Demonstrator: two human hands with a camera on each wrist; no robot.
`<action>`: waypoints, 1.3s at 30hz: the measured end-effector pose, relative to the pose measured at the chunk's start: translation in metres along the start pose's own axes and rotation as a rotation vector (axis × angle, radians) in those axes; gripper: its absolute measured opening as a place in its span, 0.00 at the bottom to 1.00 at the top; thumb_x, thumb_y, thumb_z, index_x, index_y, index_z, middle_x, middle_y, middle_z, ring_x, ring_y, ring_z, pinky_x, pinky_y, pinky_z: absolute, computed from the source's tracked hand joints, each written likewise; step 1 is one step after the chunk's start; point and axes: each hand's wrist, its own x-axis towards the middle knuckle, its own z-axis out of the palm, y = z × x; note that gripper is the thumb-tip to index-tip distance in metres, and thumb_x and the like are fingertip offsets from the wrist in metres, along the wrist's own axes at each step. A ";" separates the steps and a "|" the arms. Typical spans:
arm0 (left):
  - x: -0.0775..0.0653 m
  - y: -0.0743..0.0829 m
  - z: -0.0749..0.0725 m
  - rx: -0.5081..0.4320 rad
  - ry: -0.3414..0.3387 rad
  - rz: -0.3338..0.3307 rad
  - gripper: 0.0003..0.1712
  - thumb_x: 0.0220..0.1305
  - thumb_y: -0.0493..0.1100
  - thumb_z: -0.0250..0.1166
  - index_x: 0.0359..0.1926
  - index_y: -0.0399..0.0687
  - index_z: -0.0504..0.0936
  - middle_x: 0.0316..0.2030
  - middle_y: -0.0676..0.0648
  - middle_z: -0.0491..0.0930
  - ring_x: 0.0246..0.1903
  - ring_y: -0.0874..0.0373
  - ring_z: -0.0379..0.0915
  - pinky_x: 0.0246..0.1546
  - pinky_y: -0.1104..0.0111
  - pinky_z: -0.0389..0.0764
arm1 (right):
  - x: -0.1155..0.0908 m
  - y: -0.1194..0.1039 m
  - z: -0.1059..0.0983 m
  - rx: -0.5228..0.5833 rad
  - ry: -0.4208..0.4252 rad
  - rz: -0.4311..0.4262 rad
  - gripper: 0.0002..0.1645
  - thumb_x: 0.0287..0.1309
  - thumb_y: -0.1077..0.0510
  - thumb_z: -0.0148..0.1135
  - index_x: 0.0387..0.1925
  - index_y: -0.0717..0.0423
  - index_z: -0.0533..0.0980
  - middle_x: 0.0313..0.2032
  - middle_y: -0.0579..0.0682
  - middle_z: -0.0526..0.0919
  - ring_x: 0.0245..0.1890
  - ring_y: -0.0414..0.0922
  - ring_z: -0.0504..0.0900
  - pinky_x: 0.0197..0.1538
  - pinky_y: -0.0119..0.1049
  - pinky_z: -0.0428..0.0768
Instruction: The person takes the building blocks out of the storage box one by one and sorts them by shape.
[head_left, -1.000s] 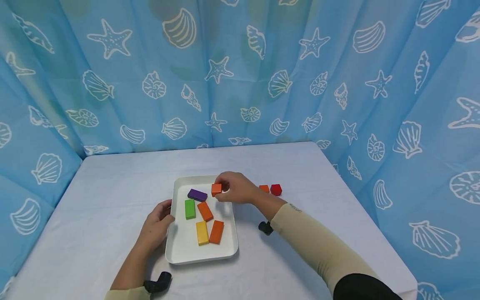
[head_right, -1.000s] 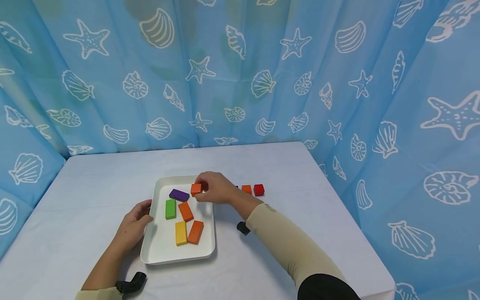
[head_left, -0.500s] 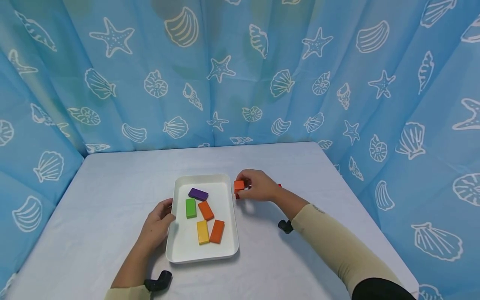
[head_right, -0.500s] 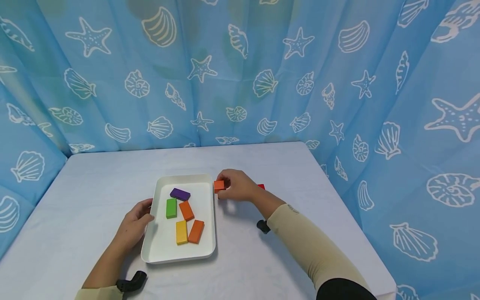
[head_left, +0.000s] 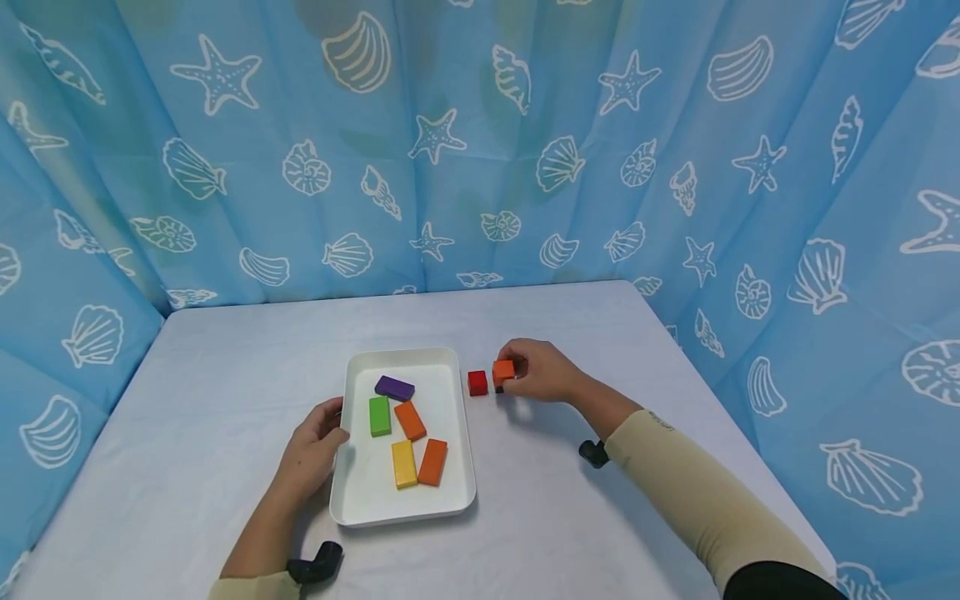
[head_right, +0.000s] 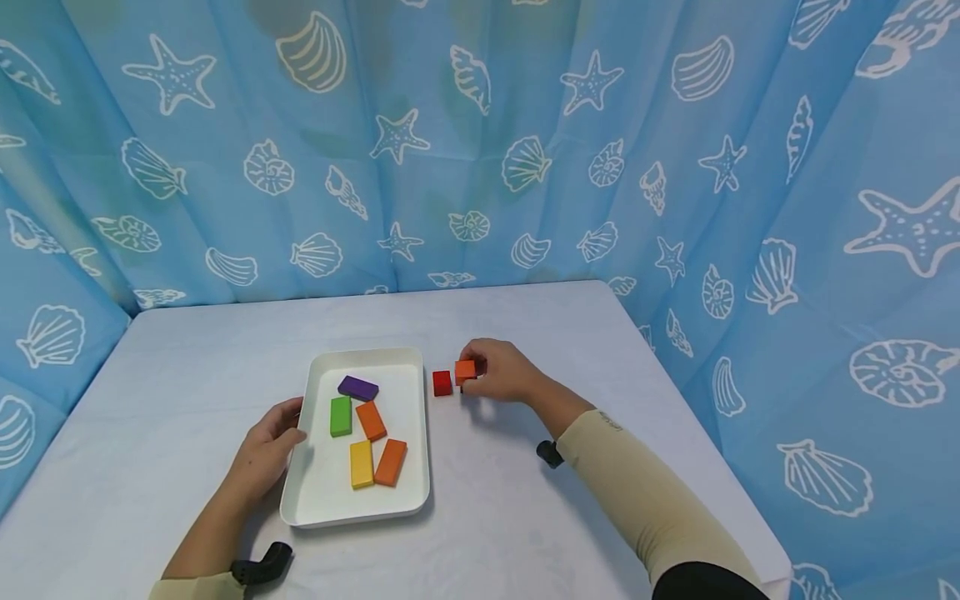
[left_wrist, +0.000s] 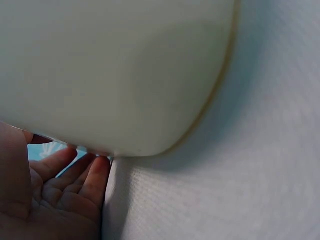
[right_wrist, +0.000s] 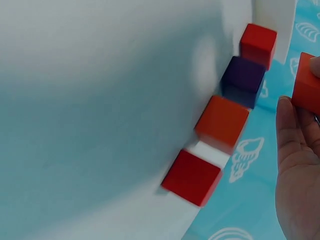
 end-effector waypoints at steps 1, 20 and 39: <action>0.000 0.000 0.000 0.001 0.000 0.000 0.37 0.73 0.37 0.54 0.81 0.40 0.59 0.78 0.35 0.63 0.77 0.37 0.57 0.76 0.43 0.59 | -0.001 0.003 -0.001 0.001 0.003 0.004 0.18 0.57 0.60 0.73 0.49 0.47 0.81 0.44 0.43 0.82 0.45 0.48 0.81 0.47 0.41 0.86; 0.000 0.003 0.000 0.012 0.003 -0.009 0.37 0.74 0.37 0.53 0.82 0.40 0.59 0.77 0.35 0.63 0.77 0.37 0.57 0.76 0.43 0.59 | -0.019 0.049 -0.031 -0.001 0.063 0.083 0.18 0.57 0.60 0.73 0.50 0.51 0.80 0.44 0.49 0.83 0.47 0.52 0.80 0.50 0.46 0.85; 0.000 -0.002 0.001 0.013 0.009 0.010 0.37 0.73 0.37 0.53 0.81 0.40 0.60 0.77 0.35 0.64 0.77 0.38 0.58 0.76 0.43 0.60 | -0.031 0.084 -0.042 -0.025 0.086 0.240 0.23 0.57 0.60 0.76 0.53 0.52 0.77 0.50 0.54 0.82 0.52 0.55 0.78 0.52 0.48 0.86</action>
